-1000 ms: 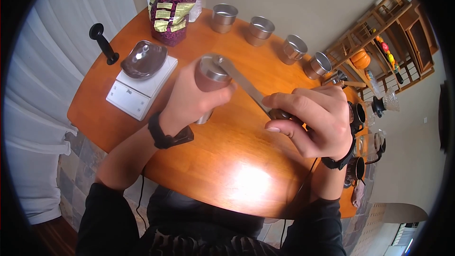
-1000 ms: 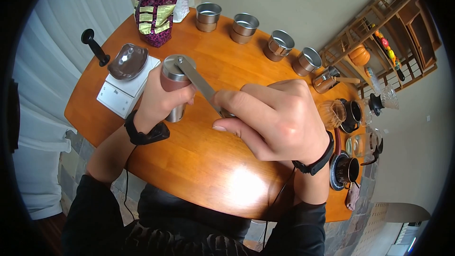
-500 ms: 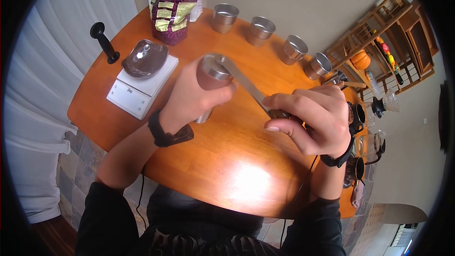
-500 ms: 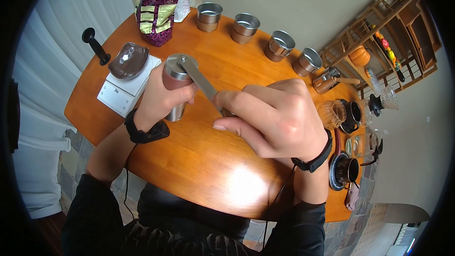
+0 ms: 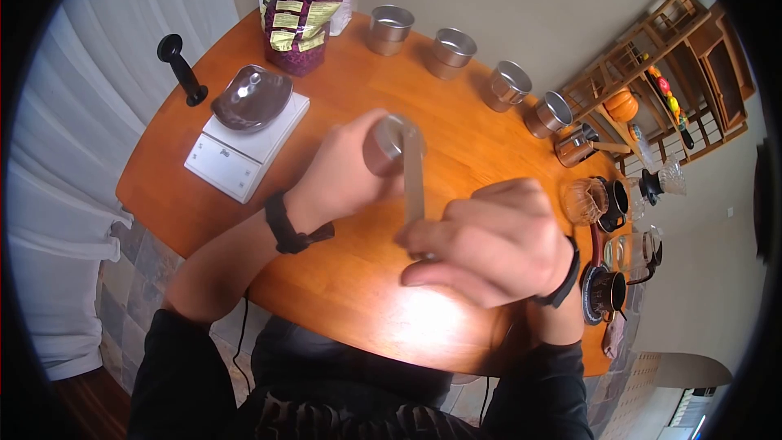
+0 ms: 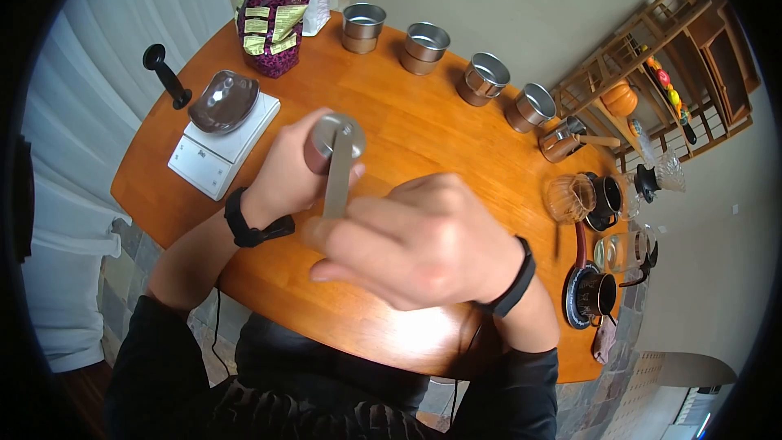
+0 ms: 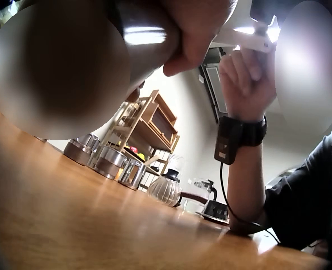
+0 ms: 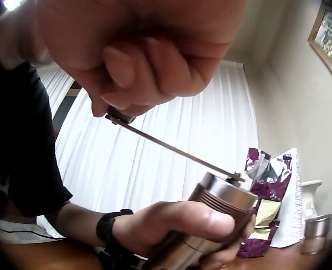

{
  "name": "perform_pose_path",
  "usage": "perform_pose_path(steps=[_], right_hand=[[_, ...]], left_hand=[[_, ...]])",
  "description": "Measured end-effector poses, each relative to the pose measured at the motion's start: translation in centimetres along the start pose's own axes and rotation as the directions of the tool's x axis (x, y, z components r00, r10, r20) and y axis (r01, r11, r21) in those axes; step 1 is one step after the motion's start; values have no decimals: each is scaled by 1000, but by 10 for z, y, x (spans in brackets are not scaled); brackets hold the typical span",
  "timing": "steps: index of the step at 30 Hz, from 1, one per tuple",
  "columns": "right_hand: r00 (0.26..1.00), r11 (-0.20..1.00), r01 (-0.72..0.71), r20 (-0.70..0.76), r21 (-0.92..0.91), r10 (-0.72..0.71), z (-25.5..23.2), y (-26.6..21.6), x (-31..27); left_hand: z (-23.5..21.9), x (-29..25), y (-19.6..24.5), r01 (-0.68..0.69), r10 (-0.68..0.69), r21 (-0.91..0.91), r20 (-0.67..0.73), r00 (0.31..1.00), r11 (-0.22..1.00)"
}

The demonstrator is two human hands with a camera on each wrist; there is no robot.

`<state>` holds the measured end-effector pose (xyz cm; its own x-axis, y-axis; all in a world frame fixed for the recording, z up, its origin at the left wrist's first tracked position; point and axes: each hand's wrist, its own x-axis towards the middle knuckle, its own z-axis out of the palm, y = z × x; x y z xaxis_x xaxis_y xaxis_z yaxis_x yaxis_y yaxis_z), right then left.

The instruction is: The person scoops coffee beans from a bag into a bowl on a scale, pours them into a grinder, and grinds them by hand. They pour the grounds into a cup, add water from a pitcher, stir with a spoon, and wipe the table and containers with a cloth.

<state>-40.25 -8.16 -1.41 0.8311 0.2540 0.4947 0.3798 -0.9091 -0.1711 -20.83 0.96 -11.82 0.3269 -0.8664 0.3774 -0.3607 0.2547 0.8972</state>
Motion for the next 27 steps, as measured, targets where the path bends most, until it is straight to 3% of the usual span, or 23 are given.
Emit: perform_pose_path(steps=[2,5,23,26,27], right_hand=[[990,996,79,-120,31,-75,9,1,4],[979,992,106,-179,65,-93,7,-3,5],[987,998,57,-151,-5,-57,5,-13,7],[986,998,52,-159,-42,-58,13,-13,9],[987,996,50,-147,-67,-60,14,-9,9]], left_hand=[[5,-1,-4,-52,53,-9,50,997,999],[6,-4,9,-72,72,9,19,997,997],[2,-6,19,-88,88,33,8,996,996],[5,-12,16,-196,155,245,176,972,950],[8,-15,13,-166,112,227,230,967,960]])
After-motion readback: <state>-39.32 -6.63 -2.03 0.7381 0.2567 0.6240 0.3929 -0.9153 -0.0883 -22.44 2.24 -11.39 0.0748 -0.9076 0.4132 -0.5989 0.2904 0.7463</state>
